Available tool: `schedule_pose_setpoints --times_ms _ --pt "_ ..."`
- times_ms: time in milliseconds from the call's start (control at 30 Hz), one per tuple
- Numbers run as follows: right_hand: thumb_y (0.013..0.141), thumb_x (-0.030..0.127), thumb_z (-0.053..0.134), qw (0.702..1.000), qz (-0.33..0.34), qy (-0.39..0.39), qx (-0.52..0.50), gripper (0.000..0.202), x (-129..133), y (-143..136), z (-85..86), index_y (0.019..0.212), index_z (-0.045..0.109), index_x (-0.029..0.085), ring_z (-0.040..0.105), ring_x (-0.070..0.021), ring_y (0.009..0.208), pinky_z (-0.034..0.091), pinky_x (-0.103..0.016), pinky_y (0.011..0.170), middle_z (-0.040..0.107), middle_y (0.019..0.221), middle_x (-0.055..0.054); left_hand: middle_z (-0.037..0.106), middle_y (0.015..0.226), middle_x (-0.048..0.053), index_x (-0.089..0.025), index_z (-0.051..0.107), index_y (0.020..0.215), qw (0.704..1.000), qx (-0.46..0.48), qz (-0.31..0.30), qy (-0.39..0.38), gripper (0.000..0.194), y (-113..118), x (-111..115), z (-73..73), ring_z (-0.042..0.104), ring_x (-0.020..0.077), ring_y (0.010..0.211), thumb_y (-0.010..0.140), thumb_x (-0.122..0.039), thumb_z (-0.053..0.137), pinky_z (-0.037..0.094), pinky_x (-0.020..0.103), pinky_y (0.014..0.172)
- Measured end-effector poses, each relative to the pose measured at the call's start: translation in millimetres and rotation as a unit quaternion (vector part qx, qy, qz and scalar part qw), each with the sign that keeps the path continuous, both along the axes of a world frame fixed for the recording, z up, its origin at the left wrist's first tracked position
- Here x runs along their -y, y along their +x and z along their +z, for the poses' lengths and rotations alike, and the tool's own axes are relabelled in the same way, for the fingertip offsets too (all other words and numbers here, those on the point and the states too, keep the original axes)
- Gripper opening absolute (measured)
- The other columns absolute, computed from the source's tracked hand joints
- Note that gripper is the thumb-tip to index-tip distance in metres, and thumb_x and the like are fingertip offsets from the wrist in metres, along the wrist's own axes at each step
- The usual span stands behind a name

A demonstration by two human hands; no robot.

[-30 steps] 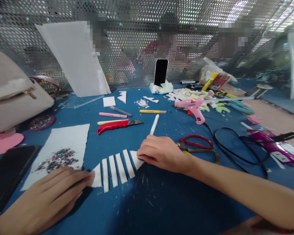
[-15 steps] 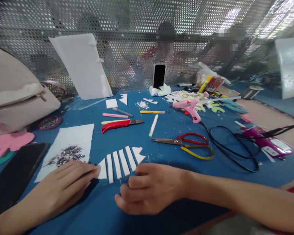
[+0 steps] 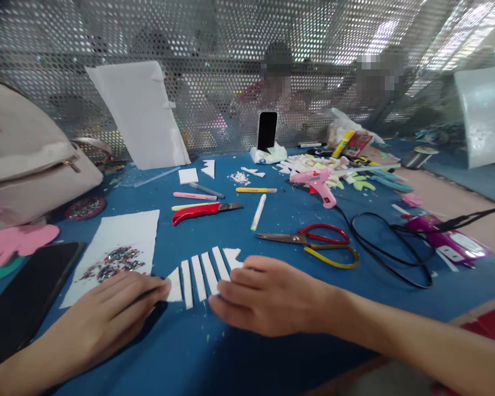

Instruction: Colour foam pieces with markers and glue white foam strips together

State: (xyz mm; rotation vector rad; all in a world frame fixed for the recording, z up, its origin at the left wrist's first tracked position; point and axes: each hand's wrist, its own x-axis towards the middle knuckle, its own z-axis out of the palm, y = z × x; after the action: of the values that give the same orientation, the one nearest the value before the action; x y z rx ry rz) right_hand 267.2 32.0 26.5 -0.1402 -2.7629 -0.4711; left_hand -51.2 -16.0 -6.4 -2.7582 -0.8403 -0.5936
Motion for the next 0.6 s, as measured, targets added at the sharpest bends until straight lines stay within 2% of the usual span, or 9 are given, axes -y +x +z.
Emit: schedule_pose_setpoints --times_ms 67,100,200,267,367,467,600 --pt "0.102 0.014 0.048 0.997 -0.073 -0.016 -0.001 0.027 -3.4 19.1 1.9 0.116 0.07 0.02 0.062 -0.0163 0.082 0.047 -0.033 0.077 0.073 0.1 -0.002 0.069 0.106 0.01 -0.008 0.065 0.117 1.0 -0.003 0.0 -0.003 0.026 -0.5 0.3 -0.2 0.062 0.0209 0.094 0.103 -0.008 0.042 0.047 0.038 0.092" --pt "0.103 0.017 0.048 0.991 -0.131 -0.034 -0.015 0.024 -5.9 31.8 1.9 0.112 0.07 0.02 0.063 -0.0172 0.083 0.047 -0.033 0.077 0.073 0.099 -0.003 0.069 0.106 0.01 -0.008 0.065 0.117 1.0 -0.003 -0.001 -0.004 0.027 -0.6 0.5 -0.2 0.062 0.0208 0.095 0.104 -0.008 0.041 0.046 0.037 0.093" --pt "0.103 0.026 0.046 0.964 -0.257 -0.064 0.011 0.03 -14.3 78.3 -1.4 0.128 0.062 0.021 0.065 -0.0241 0.099 0.05 -0.037 0.083 0.07 0.118 -0.009 0.069 0.106 0.009 -0.009 0.065 0.116 1.0 -0.003 0.002 -0.005 0.028 -0.2 0.5 -0.4 0.061 0.0204 0.094 0.104 -0.007 0.041 0.046 0.036 0.092" --pt "0.102 0.036 0.05 0.935 -0.329 -0.125 0.035 0.037 -18.5 109.3 -5.0 0.137 0.055 0.023 0.064 -0.0275 0.111 0.051 -0.042 0.092 0.065 0.128 -0.01 0.069 0.107 0.009 -0.009 0.066 0.116 1.0 -0.003 0.004 -0.005 0.028 0.1 0.1 -1.0 0.06 0.0201 0.093 0.104 -0.007 0.041 0.046 0.036 0.091" --pt "0.103 0.038 0.05 0.885 -0.413 -0.213 0.025 0.035 -20.5 142.1 -9.0 0.137 0.051 0.027 0.06 -0.0273 0.121 0.049 -0.043 0.102 0.06 0.135 -0.012 0.068 0.109 0.009 -0.01 0.065 0.117 1.0 -0.009 0.004 -0.008 0.028 0.0 -0.6 -2.3 0.061 0.0202 0.096 0.104 -0.007 0.041 0.047 0.036 0.092" --pt "0.102 0.036 0.051 0.848 -0.464 -0.255 -0.013 0.028 -19.6 156.9 -9.7 0.129 0.053 0.028 0.061 -0.0271 0.12 0.05 -0.041 0.102 0.059 0.132 -0.014 0.068 0.112 0.009 -0.01 0.064 0.118 1.0 -0.013 0.007 -0.015 0.028 -0.6 -0.6 -4.0 0.061 0.0213 0.099 0.104 -0.007 0.041 0.048 0.038 0.094" --pt "0.101 0.031 0.051 0.845 -0.465 -0.264 -0.012 0.022 -22.1 164.4 -7.7 0.122 0.057 0.029 0.064 -0.0259 0.114 0.052 -0.039 0.097 0.062 0.125 -0.014 0.067 0.113 0.009 -0.011 0.063 0.121 1.0 -0.012 0.012 -0.022 0.029 -1.8 1.4 -5.9 0.061 0.0208 0.1 0.104 -0.007 0.039 0.049 0.038 0.094"
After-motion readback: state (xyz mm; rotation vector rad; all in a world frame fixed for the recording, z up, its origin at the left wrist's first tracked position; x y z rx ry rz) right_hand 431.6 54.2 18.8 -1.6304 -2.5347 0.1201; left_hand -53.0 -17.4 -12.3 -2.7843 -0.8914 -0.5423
